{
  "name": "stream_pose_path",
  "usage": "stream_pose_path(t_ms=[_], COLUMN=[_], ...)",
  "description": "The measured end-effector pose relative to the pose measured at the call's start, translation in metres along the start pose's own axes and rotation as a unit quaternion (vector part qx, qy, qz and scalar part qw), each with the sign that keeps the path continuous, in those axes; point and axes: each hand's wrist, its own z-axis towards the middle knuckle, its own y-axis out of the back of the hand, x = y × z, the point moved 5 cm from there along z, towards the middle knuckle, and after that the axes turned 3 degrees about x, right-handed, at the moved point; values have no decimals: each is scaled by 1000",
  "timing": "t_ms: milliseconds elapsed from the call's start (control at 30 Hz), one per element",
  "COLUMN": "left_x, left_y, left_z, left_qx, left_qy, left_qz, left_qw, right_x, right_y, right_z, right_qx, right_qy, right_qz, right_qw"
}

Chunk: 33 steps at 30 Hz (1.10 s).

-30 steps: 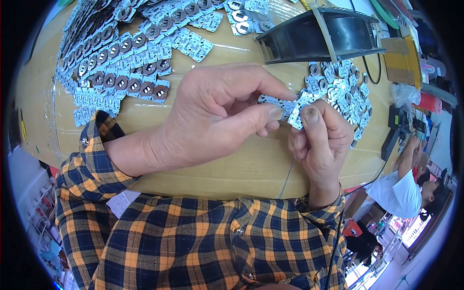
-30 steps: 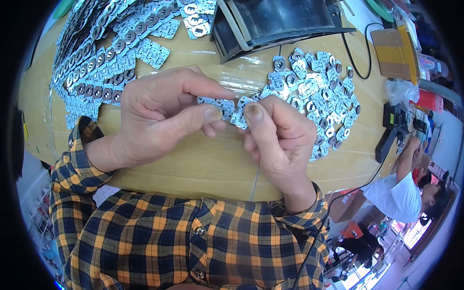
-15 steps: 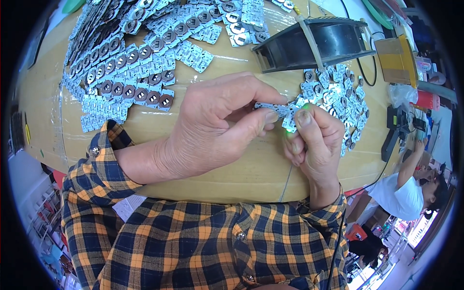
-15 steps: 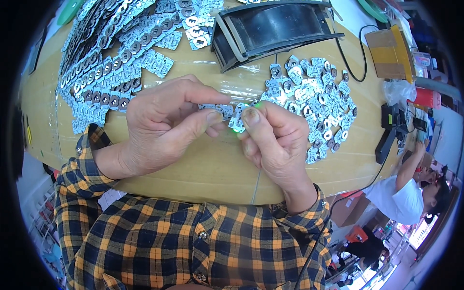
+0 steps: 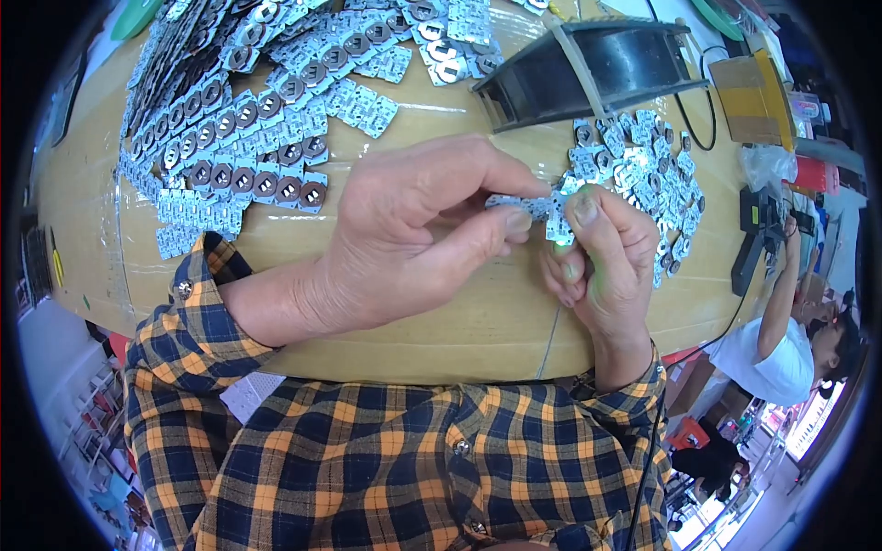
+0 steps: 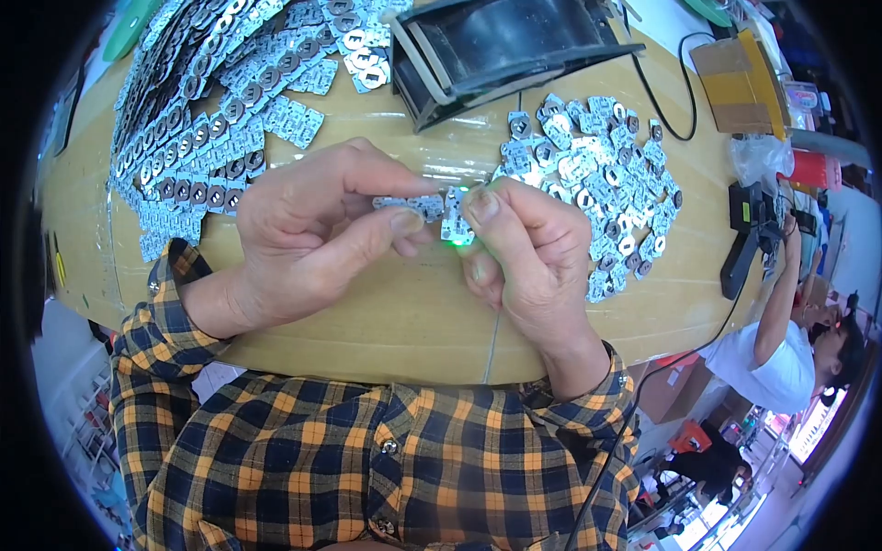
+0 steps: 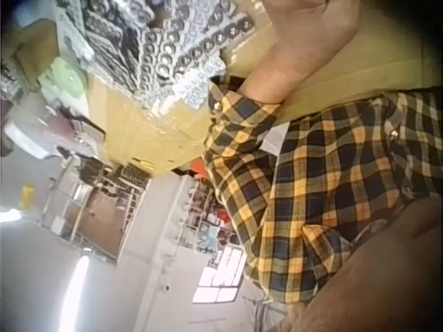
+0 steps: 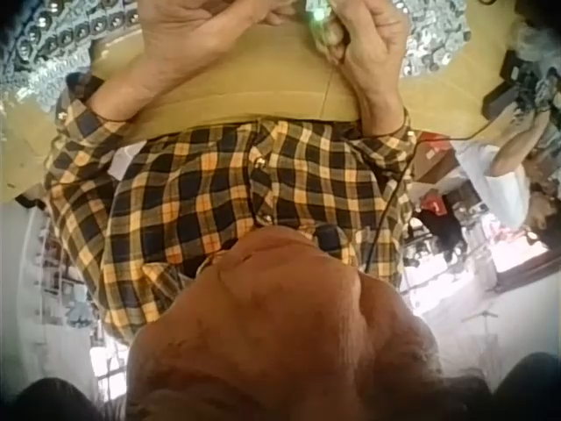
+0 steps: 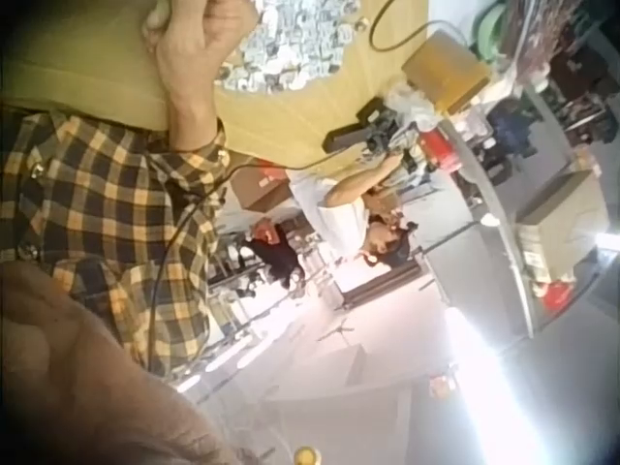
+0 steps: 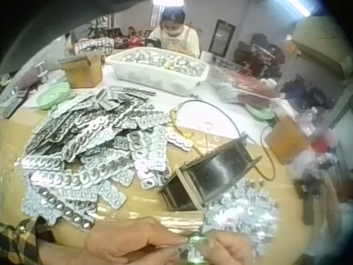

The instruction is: Assembling small LED circuit board components by manually snapping them together.

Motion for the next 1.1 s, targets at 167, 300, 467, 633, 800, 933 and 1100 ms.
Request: stream_pose_path(t_ms=[167, 300, 467, 633, 800, 933, 1100], left_x=[-3, -1, 14, 19, 20, 21, 18], left_y=[-1, -4, -8, -1, -1, -1, 0], left_z=[1, 1, -1, -2, -1, -2, 1], left_qx=[36, 64, 5, -33, -28, -25, -12], left_qy=[-6, -14, 161, 161, 163, 175, 159], left_qz=[3, -8, -146, -131, -118, -126, -134], left_qw=[999, 998, 976, 978, 979, 976, 978], right_x=[0, 3, 18, 23, 24, 21, 31], right_y=[5, 8, 17, 36, 41, 47, 43], right_z=[-2, -5, -4, -4, -7, -7, -13], right_qx=[11, -6, -77, -164, -166, -141, -167], right_qy=[28, 27, 112, 172, 143, 133, 122], right_qz=[-15, -57, -290, -458, -424, -481, -382], right_qw=[999, 998, 947, 857, 879, 855, 901])
